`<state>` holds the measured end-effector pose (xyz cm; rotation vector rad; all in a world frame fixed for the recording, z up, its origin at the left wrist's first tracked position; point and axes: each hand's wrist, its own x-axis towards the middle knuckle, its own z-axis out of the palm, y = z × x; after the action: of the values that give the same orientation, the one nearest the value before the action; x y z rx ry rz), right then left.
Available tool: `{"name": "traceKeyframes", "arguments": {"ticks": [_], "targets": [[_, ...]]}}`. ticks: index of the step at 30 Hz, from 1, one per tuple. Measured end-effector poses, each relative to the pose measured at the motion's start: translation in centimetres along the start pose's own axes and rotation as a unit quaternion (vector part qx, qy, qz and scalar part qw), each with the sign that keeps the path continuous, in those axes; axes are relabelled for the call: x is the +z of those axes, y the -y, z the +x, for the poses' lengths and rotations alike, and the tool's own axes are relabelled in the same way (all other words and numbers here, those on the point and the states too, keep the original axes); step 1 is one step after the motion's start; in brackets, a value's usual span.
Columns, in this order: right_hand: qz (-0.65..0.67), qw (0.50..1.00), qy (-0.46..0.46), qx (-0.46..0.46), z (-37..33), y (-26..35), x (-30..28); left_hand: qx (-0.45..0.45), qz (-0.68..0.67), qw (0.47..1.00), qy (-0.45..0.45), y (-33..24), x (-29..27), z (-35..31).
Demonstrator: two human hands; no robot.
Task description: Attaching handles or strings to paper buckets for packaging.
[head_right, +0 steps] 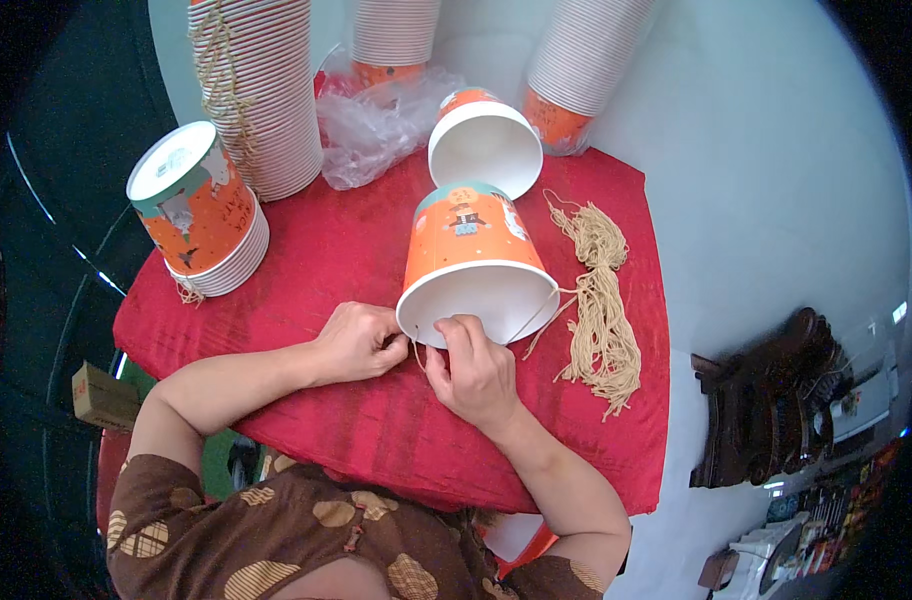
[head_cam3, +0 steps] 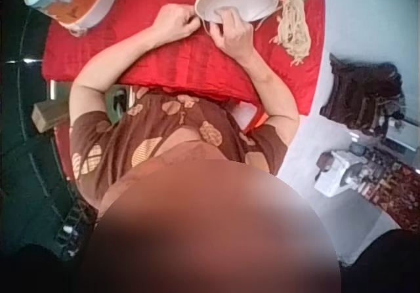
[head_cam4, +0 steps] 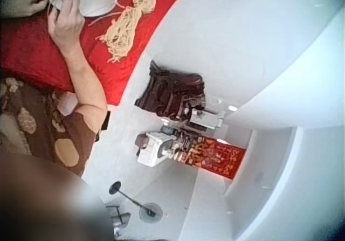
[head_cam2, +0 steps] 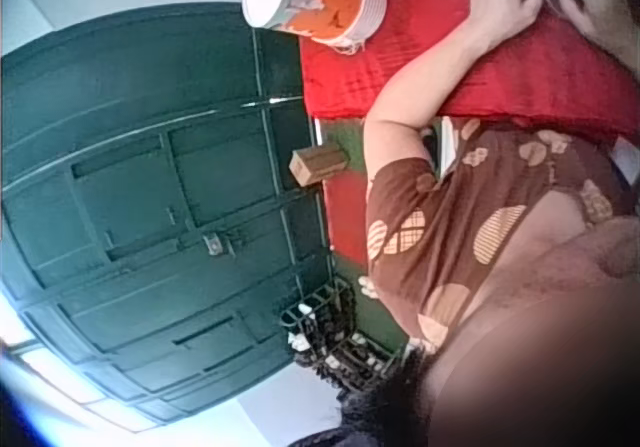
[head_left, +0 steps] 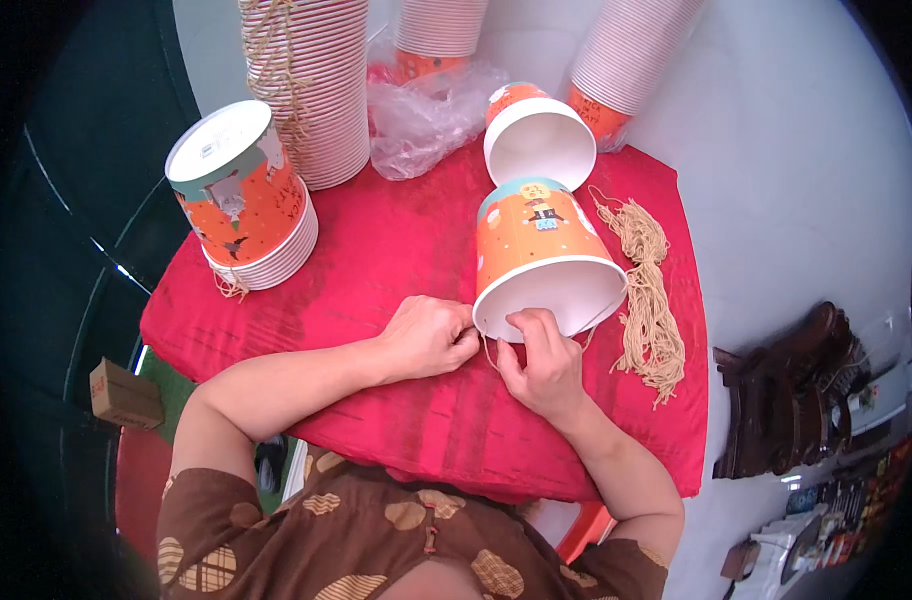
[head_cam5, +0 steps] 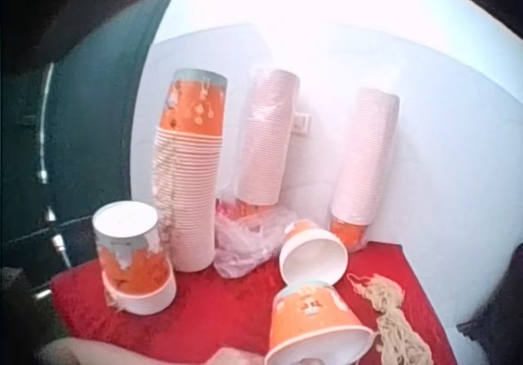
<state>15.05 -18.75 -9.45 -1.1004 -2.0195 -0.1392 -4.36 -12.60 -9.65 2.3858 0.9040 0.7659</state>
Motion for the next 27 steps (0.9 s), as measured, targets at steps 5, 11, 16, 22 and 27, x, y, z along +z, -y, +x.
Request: {"name": "traceKeyframes", "arguments": {"ticks": [5, 11, 16, 22, 27], "targets": [[-0.036, 0.998, 0.048, 0.034, 0.0, 0.1, 0.3, 0.030, 0.010, 0.999, -0.017, 0.6, 0.4, -0.2], [-0.082, 0.992, 0.080, 0.048, -0.1, -0.3, 0.6, 0.074, -0.011, 0.997, -0.008, 0.4, 0.4, -0.1], [-0.100, 0.995, 0.029, -0.002, 0.4, -0.5, 0.3, 0.109, -0.054, 0.992, 0.017, 0.6, 0.2, -0.2], [-0.069, 0.992, -0.092, 0.051, 0.4, -2.2, -0.7, 0.059, -0.159, 0.986, -0.011, 0.8, -0.1, 0.0], [0.022, 0.982, -0.151, 0.112, 0.5, -2.0, -1.4, -0.009, -0.166, 0.985, -0.052, 1.6, -0.2, 0.3]]}}
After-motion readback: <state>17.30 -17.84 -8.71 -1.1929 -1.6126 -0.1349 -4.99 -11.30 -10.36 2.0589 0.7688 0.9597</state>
